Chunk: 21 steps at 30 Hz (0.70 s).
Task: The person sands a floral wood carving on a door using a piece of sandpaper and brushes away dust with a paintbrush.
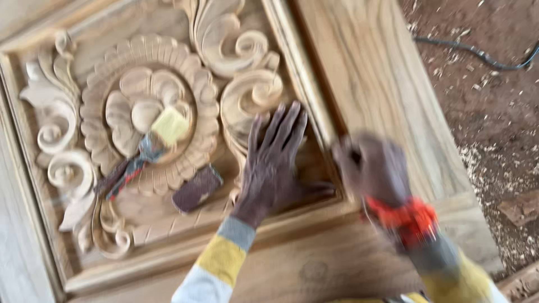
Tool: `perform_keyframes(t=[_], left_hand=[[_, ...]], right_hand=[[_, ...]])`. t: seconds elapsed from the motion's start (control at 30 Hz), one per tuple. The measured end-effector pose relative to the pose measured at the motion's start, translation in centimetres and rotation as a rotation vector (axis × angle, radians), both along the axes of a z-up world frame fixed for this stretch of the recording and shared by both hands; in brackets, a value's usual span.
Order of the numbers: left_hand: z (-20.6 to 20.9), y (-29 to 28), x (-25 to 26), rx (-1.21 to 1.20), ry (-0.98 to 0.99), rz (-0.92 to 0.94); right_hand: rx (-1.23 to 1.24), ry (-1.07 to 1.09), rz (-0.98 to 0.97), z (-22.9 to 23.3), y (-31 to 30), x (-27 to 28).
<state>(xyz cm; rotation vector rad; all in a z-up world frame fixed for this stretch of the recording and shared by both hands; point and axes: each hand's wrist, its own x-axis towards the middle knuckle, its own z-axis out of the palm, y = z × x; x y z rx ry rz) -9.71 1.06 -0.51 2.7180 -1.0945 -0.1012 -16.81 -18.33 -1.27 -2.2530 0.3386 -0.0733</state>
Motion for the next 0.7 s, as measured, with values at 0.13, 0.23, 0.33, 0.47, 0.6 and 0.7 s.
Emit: perform_keyframes(t=[0.13, 0.23, 0.33, 0.47, 0.6, 0.7], left_hand=[[0.8, -0.7, 0.6, -0.119, 0.096, 0.054], [1.0, -0.4, 0.4, -0.107, 0.113, 0.037], [0.9, -0.3, 0.2, -0.085, 0.127, 0.041], [-0.1, -0.8, 0.4, 0.594, -0.616, 0.006], [0.4, -0.4, 0.5, -0.113, 0.148, 0.054], [1.2, -0.6, 0.5, -0.066, 0.114, 0.021]], right_hand=[[-0.006, 0.003, 0.038, 1.1, 0.0, -3.5], [-0.171, -0.344, 0.02, -1.9, 0.5, 0.9], [-0.092, -0.262, 0.066, -2.6, -0.3, 3.9], [-0.092, -0.26, 0.097, -0.2, -0.2, -1.4], [0.005, -0.008, 0.048, -0.2, 0.2, -1.5], [-0.02, -0.388, 0.09, -2.4, -0.1, 4.4]])
